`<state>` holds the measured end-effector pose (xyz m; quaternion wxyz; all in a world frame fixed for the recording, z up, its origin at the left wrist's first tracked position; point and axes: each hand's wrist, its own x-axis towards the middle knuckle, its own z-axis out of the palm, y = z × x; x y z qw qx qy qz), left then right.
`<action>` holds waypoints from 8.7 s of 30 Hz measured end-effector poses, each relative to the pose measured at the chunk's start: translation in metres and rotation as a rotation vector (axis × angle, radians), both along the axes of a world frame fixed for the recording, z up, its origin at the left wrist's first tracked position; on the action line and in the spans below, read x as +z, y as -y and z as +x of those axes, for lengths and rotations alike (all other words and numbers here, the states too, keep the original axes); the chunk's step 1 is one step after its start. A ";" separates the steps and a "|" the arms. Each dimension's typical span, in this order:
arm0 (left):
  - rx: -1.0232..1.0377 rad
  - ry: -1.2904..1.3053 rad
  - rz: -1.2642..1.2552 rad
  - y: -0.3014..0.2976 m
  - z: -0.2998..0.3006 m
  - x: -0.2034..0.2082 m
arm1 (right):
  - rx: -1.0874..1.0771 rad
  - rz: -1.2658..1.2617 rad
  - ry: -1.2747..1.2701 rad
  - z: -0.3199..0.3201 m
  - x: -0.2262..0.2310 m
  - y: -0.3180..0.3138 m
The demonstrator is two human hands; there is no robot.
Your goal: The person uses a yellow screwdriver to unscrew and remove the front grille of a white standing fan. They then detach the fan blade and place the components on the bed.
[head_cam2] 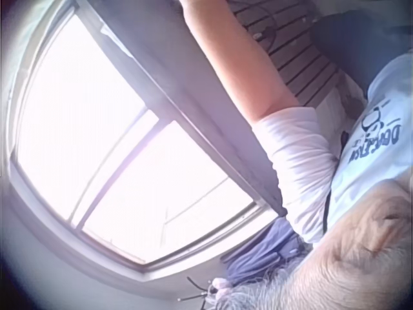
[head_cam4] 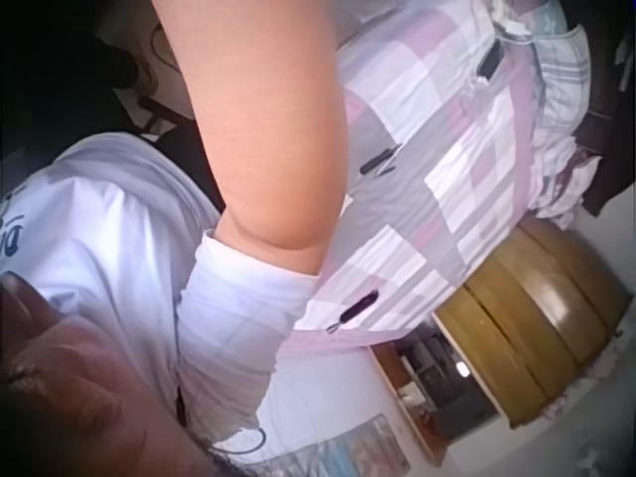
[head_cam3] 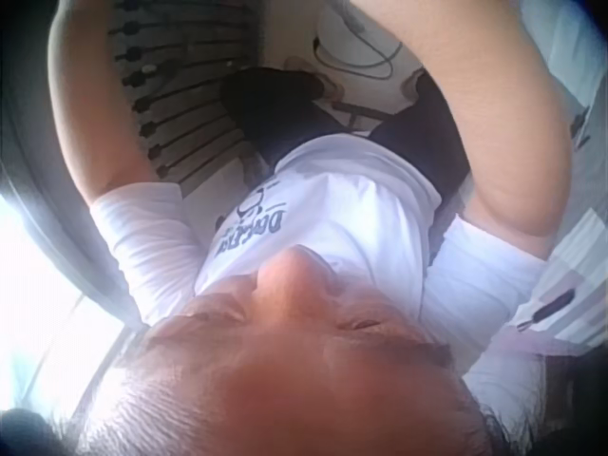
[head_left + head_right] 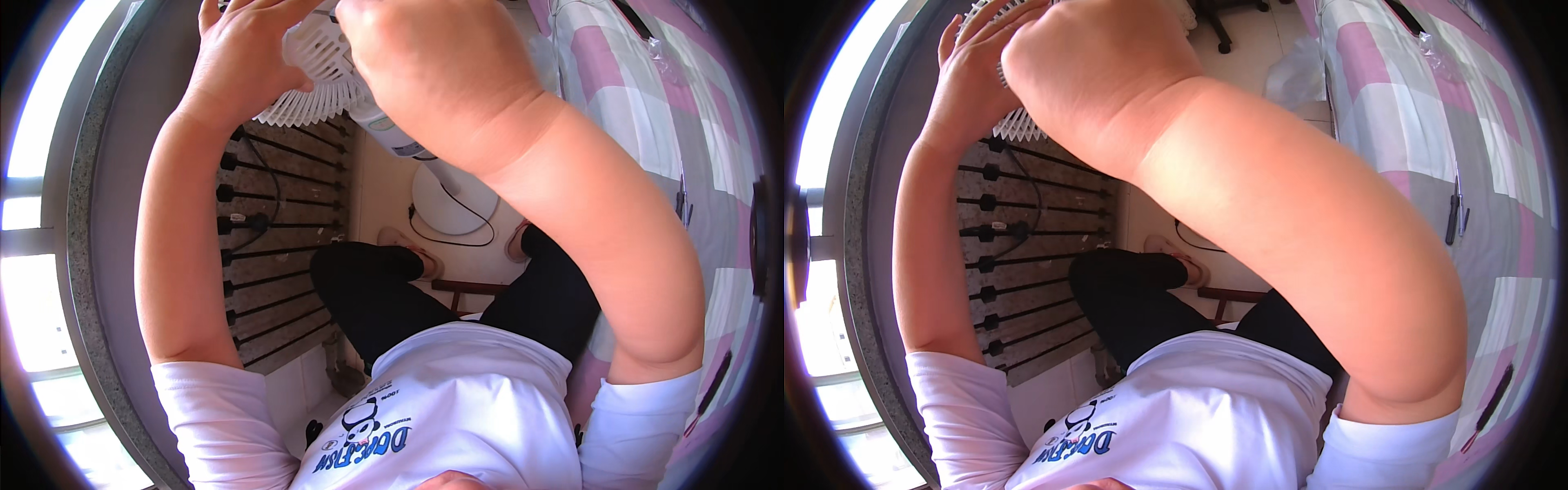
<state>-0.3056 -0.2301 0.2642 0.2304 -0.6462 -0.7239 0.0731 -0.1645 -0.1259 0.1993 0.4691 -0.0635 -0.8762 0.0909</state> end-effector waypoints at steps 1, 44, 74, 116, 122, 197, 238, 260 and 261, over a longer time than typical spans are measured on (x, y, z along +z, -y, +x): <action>-0.002 0.009 0.015 0.000 0.000 -0.001 | -0.043 0.110 -0.027 -0.003 -0.004 0.001; 0.063 -0.024 -0.014 -0.002 0.001 -0.003 | -0.023 0.261 -0.083 -0.007 -0.004 -0.014; -0.031 -0.016 -0.001 -0.002 -0.020 0.000 | -0.197 0.627 -0.184 -0.010 -0.015 -0.007; 0.064 -0.032 -0.084 -0.007 -0.008 0.004 | -0.003 -0.384 0.105 0.014 0.008 -0.019; 0.054 -0.034 -0.074 -0.010 0.000 0.004 | -0.005 -0.279 0.056 0.009 0.000 -0.027; 0.055 -0.067 0.008 -0.002 -0.014 -0.011 | -0.082 -0.012 -0.079 0.007 -0.009 -0.015; -0.013 0.088 0.311 0.039 0.011 -0.020 | -0.029 -0.496 0.175 0.028 -0.010 -0.003; 0.083 1.714 0.908 0.011 0.010 -0.279 | 0.006 -0.434 0.145 0.021 -0.021 0.007; 0.106 1.654 0.839 0.012 0.013 -0.272 | 0.004 -0.378 0.130 0.022 -0.025 0.002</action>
